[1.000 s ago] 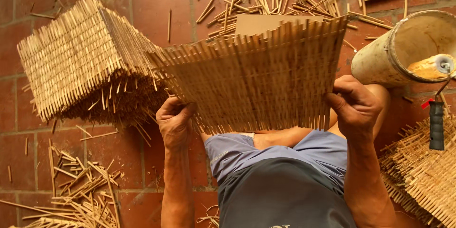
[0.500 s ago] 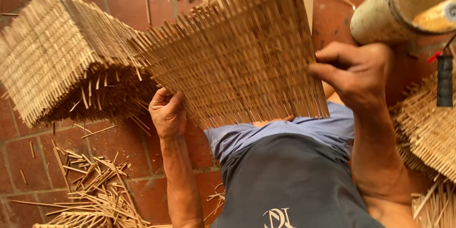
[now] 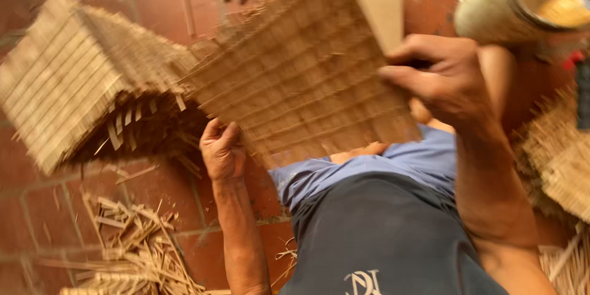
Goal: The person sits on a tiled floor and repeatedly applies white adhesive to cardboard sheets using a paint roller, then presses woven bamboo mats onto the adhesive. They stack the finished panels and repeat the cycle with new cardboard and mats.
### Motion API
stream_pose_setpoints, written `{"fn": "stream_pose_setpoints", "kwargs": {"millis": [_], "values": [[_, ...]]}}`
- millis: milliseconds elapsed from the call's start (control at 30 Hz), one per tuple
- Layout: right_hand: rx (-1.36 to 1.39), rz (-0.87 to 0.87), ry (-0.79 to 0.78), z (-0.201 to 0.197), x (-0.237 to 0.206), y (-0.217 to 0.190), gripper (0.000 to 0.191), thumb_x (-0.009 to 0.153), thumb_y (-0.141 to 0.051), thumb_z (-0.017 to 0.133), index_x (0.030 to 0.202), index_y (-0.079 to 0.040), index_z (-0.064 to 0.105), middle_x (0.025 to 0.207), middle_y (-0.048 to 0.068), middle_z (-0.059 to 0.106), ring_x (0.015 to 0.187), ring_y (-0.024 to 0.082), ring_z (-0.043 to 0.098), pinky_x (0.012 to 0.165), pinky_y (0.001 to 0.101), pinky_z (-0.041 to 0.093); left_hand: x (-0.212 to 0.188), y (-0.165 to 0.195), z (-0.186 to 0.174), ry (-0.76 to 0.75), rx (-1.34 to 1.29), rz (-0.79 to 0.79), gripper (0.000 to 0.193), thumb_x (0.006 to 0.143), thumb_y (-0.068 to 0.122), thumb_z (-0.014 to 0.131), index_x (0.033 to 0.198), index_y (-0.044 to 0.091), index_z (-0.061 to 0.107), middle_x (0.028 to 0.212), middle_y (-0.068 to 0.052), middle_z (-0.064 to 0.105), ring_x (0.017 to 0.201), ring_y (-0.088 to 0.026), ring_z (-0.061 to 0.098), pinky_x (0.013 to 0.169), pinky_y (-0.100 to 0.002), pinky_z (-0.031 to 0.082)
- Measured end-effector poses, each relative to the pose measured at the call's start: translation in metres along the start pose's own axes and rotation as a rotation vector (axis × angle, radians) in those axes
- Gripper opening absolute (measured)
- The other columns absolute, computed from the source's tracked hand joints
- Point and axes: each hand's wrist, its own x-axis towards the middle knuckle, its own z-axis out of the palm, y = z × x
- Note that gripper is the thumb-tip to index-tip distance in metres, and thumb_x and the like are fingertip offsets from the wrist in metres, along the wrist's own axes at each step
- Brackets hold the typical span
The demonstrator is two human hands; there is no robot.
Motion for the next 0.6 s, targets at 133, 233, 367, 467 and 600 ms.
{"fn": "stream_pose_setpoints", "kwargs": {"millis": [133,233,367,467,600], "values": [[0.037,-0.038,0.086,0.002,0.022,0.047,0.006,0.097,0.010,0.073,0.102,0.009,0.070,0.090,0.003,0.069,0.080,0.007,0.062,0.077,0.0197,0.050,0.001,0.023,0.034,-0.009,0.112,0.139,0.024,0.092,-0.012,0.072,0.115,-0.004,0.071,0.104,-0.010,0.075,0.090,-0.016,0.070,0.082,-0.029,0.058],[0.271,-0.085,0.114,0.013,0.037,0.081,0.008,0.098,0.013,0.073,0.104,0.008,0.070,0.095,0.005,0.069,0.084,0.010,0.062,0.081,0.0199,0.050,-0.001,0.045,0.053,0.022,0.165,0.144,0.024,0.091,-0.011,0.074,0.114,-0.005,0.072,0.104,-0.010,0.076,0.090,-0.016,0.071,0.085,-0.030,0.058],[0.421,-0.101,0.074,0.039,0.057,0.102,0.007,0.100,0.011,0.076,0.103,0.007,0.070,0.093,0.005,0.067,0.082,0.010,0.059,0.080,0.0191,0.046,-0.004,0.079,0.054,0.010,0.107,0.146,0.026,0.088,-0.009,0.077,0.113,-0.004,0.073,0.105,-0.010,0.076,0.092,-0.015,0.072,0.087,-0.030,0.059],[0.420,-0.108,0.053,0.071,0.079,0.101,0.008,0.102,0.009,0.077,0.108,0.008,0.071,0.096,0.007,0.069,0.080,0.011,0.059,0.078,0.0199,0.046,-0.004,0.105,0.039,0.061,0.185,0.179,0.024,0.090,-0.008,0.077,0.114,-0.005,0.074,0.104,-0.009,0.077,0.092,-0.014,0.071,0.087,-0.029,0.059],[0.548,-0.112,-0.024,0.129,0.107,0.089,0.014,0.102,0.004,0.078,0.113,0.009,0.070,0.100,0.012,0.072,0.082,0.014,0.066,0.084,0.0228,0.053,-0.006,0.139,0.010,0.121,0.188,0.255,0.025,0.090,-0.006,0.078,0.114,-0.004,0.074,0.104,-0.009,0.077,0.092,-0.014,0.071,0.087,-0.028,0.059]]}}
